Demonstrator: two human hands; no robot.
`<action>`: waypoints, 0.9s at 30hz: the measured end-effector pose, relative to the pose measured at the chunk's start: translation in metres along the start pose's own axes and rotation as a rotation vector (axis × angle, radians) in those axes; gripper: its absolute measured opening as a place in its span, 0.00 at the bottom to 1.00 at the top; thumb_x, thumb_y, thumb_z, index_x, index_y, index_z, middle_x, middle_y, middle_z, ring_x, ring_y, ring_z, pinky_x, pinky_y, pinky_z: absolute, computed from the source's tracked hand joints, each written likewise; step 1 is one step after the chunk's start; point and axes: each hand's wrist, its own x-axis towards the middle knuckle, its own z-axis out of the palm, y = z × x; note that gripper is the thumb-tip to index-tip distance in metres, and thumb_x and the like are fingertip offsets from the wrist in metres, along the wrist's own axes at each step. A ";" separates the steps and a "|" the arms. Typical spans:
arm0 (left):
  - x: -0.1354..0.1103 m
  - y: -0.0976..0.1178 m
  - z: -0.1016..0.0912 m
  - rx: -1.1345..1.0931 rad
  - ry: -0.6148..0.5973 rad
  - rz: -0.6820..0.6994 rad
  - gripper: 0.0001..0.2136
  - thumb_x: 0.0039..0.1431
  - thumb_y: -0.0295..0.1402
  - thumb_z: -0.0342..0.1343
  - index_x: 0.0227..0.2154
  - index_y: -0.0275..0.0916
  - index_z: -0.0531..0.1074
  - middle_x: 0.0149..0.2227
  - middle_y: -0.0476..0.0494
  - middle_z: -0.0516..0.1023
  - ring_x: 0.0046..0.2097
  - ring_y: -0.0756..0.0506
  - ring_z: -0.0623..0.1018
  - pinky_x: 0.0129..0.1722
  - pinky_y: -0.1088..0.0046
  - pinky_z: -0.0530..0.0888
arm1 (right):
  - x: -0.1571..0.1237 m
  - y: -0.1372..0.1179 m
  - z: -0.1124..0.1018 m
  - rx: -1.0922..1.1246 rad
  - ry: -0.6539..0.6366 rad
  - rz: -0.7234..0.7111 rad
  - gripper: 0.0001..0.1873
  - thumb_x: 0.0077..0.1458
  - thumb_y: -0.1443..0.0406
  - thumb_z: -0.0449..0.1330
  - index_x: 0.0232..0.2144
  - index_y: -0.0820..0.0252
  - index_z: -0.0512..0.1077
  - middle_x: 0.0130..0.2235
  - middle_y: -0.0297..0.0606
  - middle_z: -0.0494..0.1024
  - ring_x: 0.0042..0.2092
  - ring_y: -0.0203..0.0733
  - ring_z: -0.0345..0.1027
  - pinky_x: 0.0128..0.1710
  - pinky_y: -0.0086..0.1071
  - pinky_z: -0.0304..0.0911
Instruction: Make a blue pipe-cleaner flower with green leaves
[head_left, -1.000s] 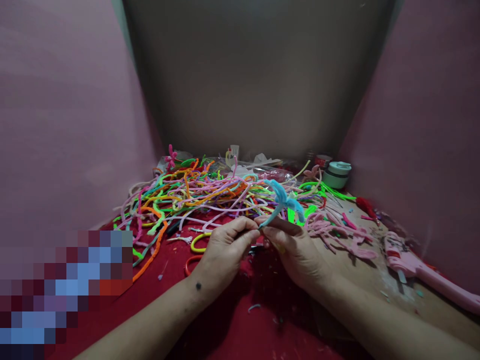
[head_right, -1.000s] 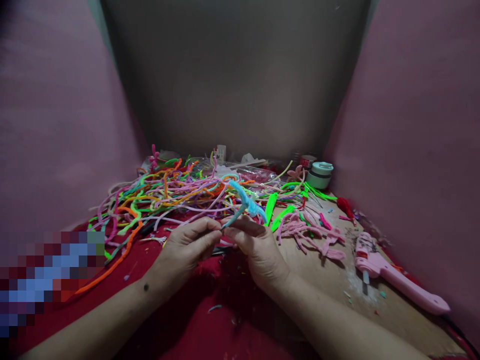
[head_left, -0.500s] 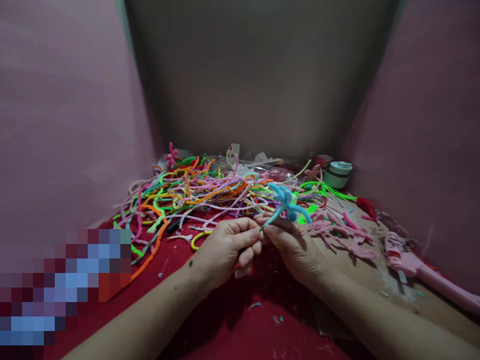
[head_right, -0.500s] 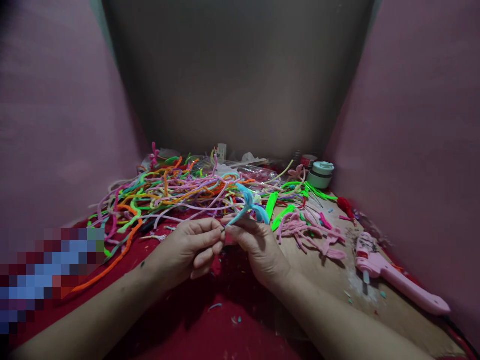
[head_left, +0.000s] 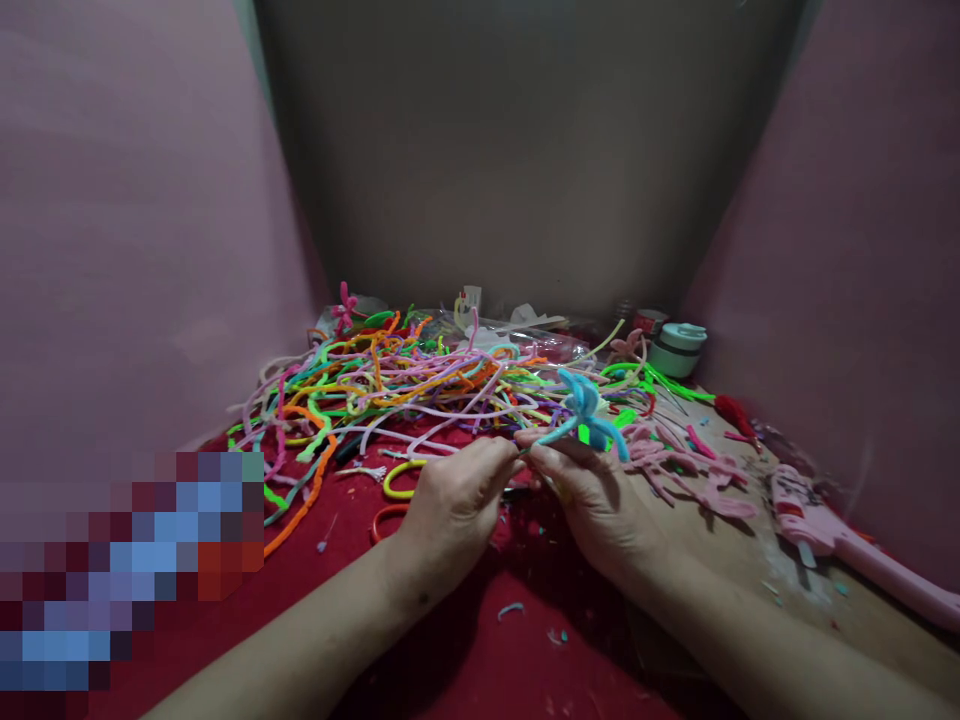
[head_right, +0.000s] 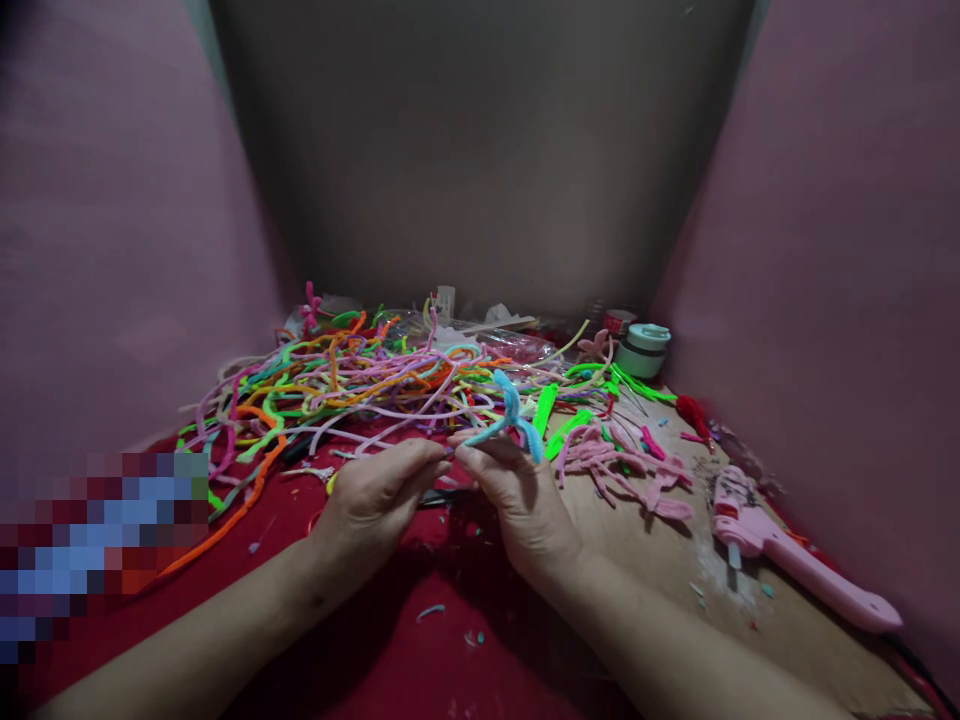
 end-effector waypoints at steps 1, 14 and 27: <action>0.000 0.000 0.000 -0.027 -0.004 -0.015 0.08 0.57 0.31 0.49 0.29 0.38 0.72 0.25 0.50 0.70 0.27 0.52 0.67 0.30 0.77 0.64 | 0.000 -0.002 0.001 -0.008 -0.012 -0.014 0.08 0.49 0.64 0.61 0.34 0.54 0.77 0.37 0.35 0.78 0.44 0.45 0.67 0.49 0.41 0.57; 0.012 0.011 -0.013 -0.992 -0.333 -0.645 0.08 0.53 0.33 0.54 0.23 0.36 0.66 0.15 0.55 0.67 0.11 0.60 0.53 0.11 0.85 0.49 | 0.002 0.001 0.000 0.100 -0.075 -0.020 0.08 0.49 0.66 0.61 0.34 0.51 0.77 0.39 0.34 0.78 0.44 0.45 0.68 0.47 0.42 0.61; 0.007 0.000 -0.006 -1.278 -0.485 -0.622 0.08 0.59 0.32 0.49 0.29 0.33 0.69 0.17 0.53 0.68 0.10 0.61 0.52 0.09 0.86 0.53 | 0.002 -0.005 0.001 0.232 -0.135 0.080 0.10 0.47 0.67 0.62 0.35 0.51 0.77 0.35 0.33 0.78 0.39 0.41 0.69 0.47 0.38 0.59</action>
